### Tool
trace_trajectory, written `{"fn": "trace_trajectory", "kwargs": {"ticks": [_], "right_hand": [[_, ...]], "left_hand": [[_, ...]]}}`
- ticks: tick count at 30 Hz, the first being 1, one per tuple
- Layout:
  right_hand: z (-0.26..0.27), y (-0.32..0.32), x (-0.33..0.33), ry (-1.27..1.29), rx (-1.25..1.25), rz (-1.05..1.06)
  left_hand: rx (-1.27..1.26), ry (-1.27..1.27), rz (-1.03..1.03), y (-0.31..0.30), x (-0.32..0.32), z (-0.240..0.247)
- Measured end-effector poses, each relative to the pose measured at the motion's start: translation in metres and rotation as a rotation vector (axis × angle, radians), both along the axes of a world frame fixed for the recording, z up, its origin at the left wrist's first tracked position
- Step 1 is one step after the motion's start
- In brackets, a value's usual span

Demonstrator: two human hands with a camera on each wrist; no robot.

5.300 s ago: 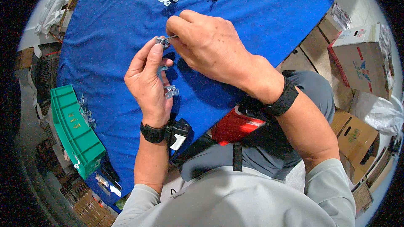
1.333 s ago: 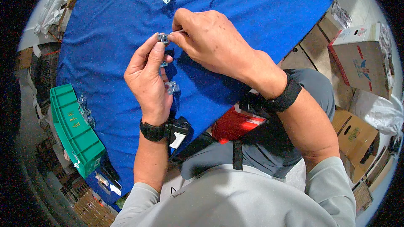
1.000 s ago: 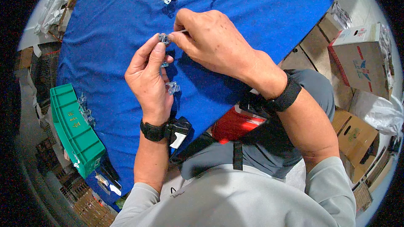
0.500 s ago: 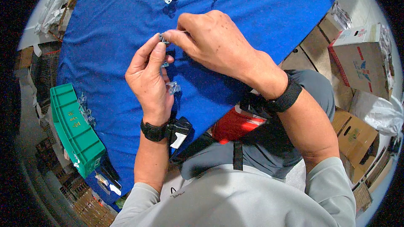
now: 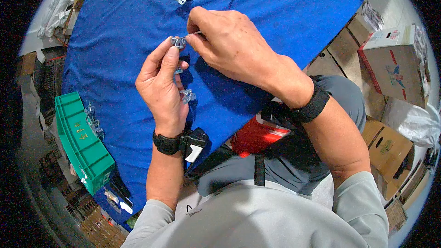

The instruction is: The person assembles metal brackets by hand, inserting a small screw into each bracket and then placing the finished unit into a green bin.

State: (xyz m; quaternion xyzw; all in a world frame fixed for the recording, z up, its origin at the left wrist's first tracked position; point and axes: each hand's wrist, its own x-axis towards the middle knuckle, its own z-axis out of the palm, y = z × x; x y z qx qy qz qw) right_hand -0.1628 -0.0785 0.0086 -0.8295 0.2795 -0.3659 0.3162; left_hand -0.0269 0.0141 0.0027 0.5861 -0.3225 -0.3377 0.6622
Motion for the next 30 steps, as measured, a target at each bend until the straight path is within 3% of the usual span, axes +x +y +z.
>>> {"fn": "trace_trajectory", "kwargs": {"ticks": [8, 18, 20, 30], "right_hand": [[-0.0042, 0.0036, 0.0058, -0.148, 0.009, 0.017], [-0.0007, 0.0069, 0.0057, -0.122, -0.045, -0.011], [0.0024, 0.0074, 0.0023, 0.001, -0.044, 0.011], [-0.0020, 0.0076, 0.0039, -0.078, -0.059, -0.011]], "left_hand": [[0.021, 0.051, -0.006, 0.0007, -0.0013, 0.0050], [0.002, 0.013, -0.012, 0.0003, 0.0000, 0.0025], [0.010, 0.031, -0.012, 0.0004, -0.0006, 0.0039], [-0.034, 0.065, -0.016, 0.0000, -0.0014, 0.0030]]}}
